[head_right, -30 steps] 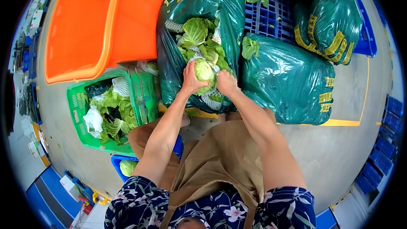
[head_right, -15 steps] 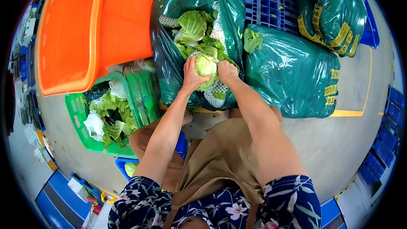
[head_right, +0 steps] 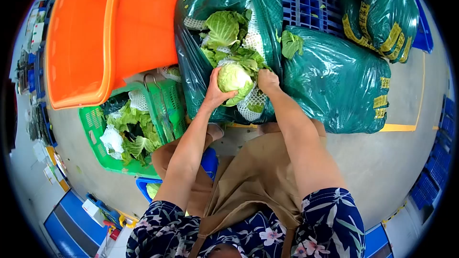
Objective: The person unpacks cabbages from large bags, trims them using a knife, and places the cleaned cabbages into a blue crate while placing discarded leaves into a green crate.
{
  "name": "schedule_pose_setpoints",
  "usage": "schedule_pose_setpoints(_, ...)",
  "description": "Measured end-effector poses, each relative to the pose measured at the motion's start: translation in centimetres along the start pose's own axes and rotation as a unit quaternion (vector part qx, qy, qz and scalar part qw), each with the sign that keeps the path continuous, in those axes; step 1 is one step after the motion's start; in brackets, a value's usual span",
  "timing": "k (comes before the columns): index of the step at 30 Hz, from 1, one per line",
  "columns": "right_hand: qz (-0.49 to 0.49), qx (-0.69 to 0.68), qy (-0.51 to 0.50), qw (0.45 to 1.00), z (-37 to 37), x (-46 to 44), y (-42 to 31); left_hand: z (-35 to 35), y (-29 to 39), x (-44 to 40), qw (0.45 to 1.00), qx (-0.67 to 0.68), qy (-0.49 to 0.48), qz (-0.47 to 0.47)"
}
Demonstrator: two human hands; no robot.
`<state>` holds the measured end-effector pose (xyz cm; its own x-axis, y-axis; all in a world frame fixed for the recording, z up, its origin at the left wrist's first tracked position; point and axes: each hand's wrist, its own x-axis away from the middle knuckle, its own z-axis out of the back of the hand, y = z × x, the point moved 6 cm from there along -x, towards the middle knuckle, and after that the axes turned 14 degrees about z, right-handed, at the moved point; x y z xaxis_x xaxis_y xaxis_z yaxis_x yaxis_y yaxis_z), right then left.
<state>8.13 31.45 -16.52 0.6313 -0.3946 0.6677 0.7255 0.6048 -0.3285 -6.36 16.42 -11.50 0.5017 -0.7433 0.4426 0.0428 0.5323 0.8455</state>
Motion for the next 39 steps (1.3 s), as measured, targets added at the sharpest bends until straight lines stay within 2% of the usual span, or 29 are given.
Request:
schedule_pose_setpoints(2, 0.03, -0.005, 0.006, 1.0, 0.8, 0.0, -0.2, 0.6, 1.4, 0.1, 0.997, -0.08, 0.005, 0.021)
schedule_pose_setpoints(5, 0.04, -0.021, -0.013, 0.999, 0.9, 1.1, -0.2, 0.0, 3.9, 0.2, 0.937, -0.307, 0.006, 0.167)
schedule_pose_setpoints(6, 0.036, -0.016, -0.017, 0.999, 0.9, 1.3, -0.5, -0.5, 4.1, -0.6, 0.945, -0.258, 0.003, 0.203)
schedule_pose_setpoints(9, 0.004, -0.045, -0.008, 0.999, 3.5, 3.5, -1.9, -2.0, 4.4, -2.0, 0.913, -0.274, 0.049, 0.298)
schedule_pose_setpoints(11, -0.006, -0.051, -0.015, 0.999, 5.4, 5.7, -2.4, -1.9, 3.6, -1.8, 0.927, -0.25, 0.049, 0.274)
schedule_pose_setpoints(12, 0.033, -0.035, 0.035, 0.998, 6.2, 6.9, -2.6, -1.4, 2.3, -1.5, 0.943, -0.221, 0.048, 0.244)
schedule_pose_setpoints(15, -0.021, -0.208, -0.035, 0.977, 8.5, 10.5, -4.0, -0.2, 1.1, 0.1, 0.972, -0.156, 0.079, 0.159)
schedule_pose_setpoints(16, 0.05, -0.356, 0.049, 0.932, 8.4, 10.9, -4.9, -0.1, 1.0, 1.1, 0.977, -0.141, 0.09, 0.133)
schedule_pose_setpoints(17, 0.09, -0.483, 0.081, 0.867, 7.6, 11.0, -6.0, 0.0, 1.4, 2.2, 0.981, -0.126, 0.099, 0.108)
schedule_pose_setpoints(19, 0.142, -0.587, 0.162, 0.78, 3.9, 8.2, -6.7, 0.2, 2.3, 4.6, 0.987, -0.098, 0.113, 0.065)
schedule_pose_setpoints(21, 0.118, -0.545, 0.073, 0.827, 3.0, 8.2, -8.1, 0.7, 2.7, 6.5, 0.99, -0.066, 0.119, 0.027)
schedule_pose_setpoints(22, 0.194, -0.515, 0.159, 0.82, -0.1, 4.5, -6.2, 0.7, 2.2, 7.0, 0.991, -0.057, 0.119, 0.033)
schedule_pose_setpoints(23, 0.127, -0.464, 0.143, 0.865, 1.3, 5.4, -5.9, 0.7, 1.6, 7.3, 0.988, -0.064, 0.136, 0.022)
schedule_pose_setpoints(25, 0.053, -0.421, 0.089, 0.901, 0.6, 4.9, -4.6, 0.7, 0.7, 7.5, 0.982, -0.076, 0.174, -0.001)
schedule_pose_setpoints(26, 0.07, -0.385, 0.059, 0.918, -0.9, 3.6, -3.9, 0.7, 0.7, 7.5, 0.982, -0.071, 0.173, -0.011)
schedule_pose_setpoints(29, 0.056, -0.363, 0.084, 0.926, -3.0, 2.2, -2.8, 0.7, 0.7, 7.1, 0.984, -0.059, 0.166, -0.008)
schedule_pose_setpoints(32, 0.012, -0.457, 0.025, 0.889, -3.3, 1.4, -3.3, 1.3, 1.3, 6.2, 0.987, -0.049, 0.151, -0.007)
schedule_pose_setpoints(35, 0.007, -0.578, 0.023, 0.815, -2.6, 2.7, -4.5, 1.9, 0.2, 5.3, 0.989, 0.114, 0.079, 0.042)
schedule_pose_setpoints(36, 0.013, -0.604, 0.028, 0.797, -2.7, 2.8, -4.6, 1.9, -0.3, 5.5, 0.974, 0.204, 0.044, 0.088)
schedule_pose_setpoints(39, 0.043, -0.682, 0.038, 0.729, -1.8, 3.8, -6.2, 3.7, 0.4, 6.3, 0.937, 0.308, 0.041, 0.158)
